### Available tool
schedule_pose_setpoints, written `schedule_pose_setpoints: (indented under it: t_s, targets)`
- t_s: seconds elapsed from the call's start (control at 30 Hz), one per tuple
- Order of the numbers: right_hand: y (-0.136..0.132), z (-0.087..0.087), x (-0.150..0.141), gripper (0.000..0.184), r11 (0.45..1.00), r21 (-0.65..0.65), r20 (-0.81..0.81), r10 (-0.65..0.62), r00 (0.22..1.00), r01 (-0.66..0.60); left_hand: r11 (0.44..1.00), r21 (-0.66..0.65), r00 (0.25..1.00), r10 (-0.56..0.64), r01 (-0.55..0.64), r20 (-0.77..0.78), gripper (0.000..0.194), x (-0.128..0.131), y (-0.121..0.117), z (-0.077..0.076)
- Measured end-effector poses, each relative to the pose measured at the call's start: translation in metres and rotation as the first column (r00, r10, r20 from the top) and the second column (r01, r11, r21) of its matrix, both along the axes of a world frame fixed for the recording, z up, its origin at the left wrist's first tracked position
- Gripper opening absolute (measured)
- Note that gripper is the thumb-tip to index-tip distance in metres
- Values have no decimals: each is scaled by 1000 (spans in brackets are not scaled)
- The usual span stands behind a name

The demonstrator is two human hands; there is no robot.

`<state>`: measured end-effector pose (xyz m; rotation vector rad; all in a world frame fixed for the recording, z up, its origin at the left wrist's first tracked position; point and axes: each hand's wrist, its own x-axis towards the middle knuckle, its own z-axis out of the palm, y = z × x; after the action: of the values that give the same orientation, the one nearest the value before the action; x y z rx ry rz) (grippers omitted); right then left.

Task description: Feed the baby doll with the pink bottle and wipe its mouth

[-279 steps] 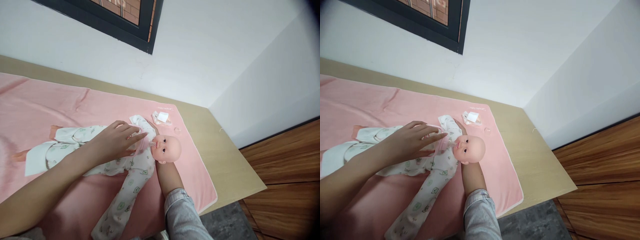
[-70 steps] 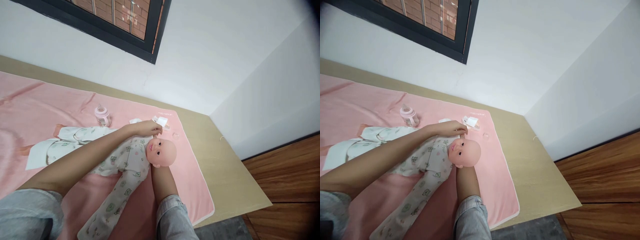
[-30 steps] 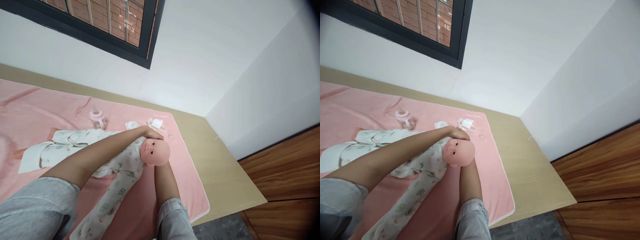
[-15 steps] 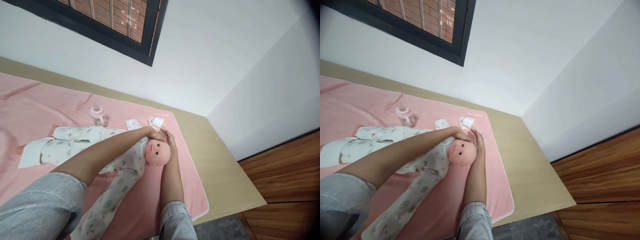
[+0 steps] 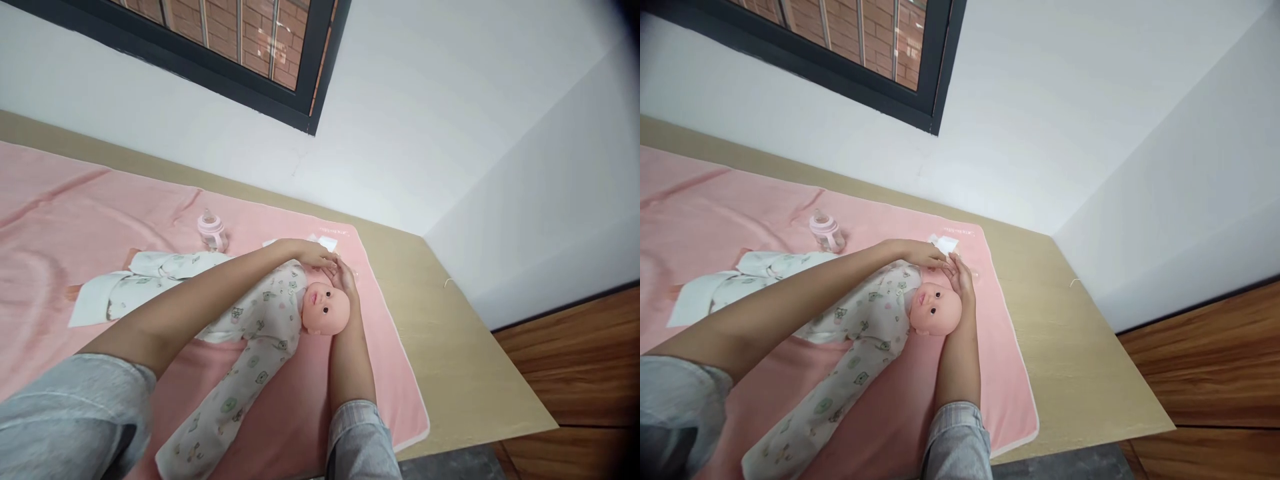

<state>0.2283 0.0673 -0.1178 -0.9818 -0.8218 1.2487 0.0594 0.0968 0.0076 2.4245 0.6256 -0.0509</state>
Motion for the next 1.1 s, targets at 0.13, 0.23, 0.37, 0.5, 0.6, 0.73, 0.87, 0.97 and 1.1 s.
schedule_pose_setpoints:
  t_s: [0.13,0.23,0.37,0.5,0.6,0.73,0.87,0.97,1.1]
  targets:
    - [1,-6,9,31,999,30,-242,37,970,-31,991,115,997,56,-62,52,42,-28,-12,16]
    - [-2,0,17,24,994,89,-311,-27,950,58,981,156,988,94,-113,127,47,-47,-23,20]
    - [-7,19,28,13,977,111,-324,-138,936,183,975,0,897,206,-224,391,45,-66,-39,14]
    - [-17,47,30,15,965,174,-275,-141,951,194,947,-142,768,318,-290,555,47,-73,-54,5]
    - [-33,76,20,29,965,253,-89,-42,995,64,947,-111,729,304,-302,613,47,-75,-64,1]
    - [-59,111,-5,38,926,253,246,218,944,-280,955,-102,722,279,-280,633,52,-81,-72,-1]
    - [-75,131,-25,29,788,250,458,416,786,-563,972,-224,754,196,-67,627,40,-93,-69,-4]
    - [-82,138,-32,27,723,183,521,503,689,-666,944,-326,769,169,53,616,28,-103,-64,-7]
    - [-87,142,-34,26,723,119,563,515,646,-680,950,-310,836,138,40,531,21,-114,-64,-6]
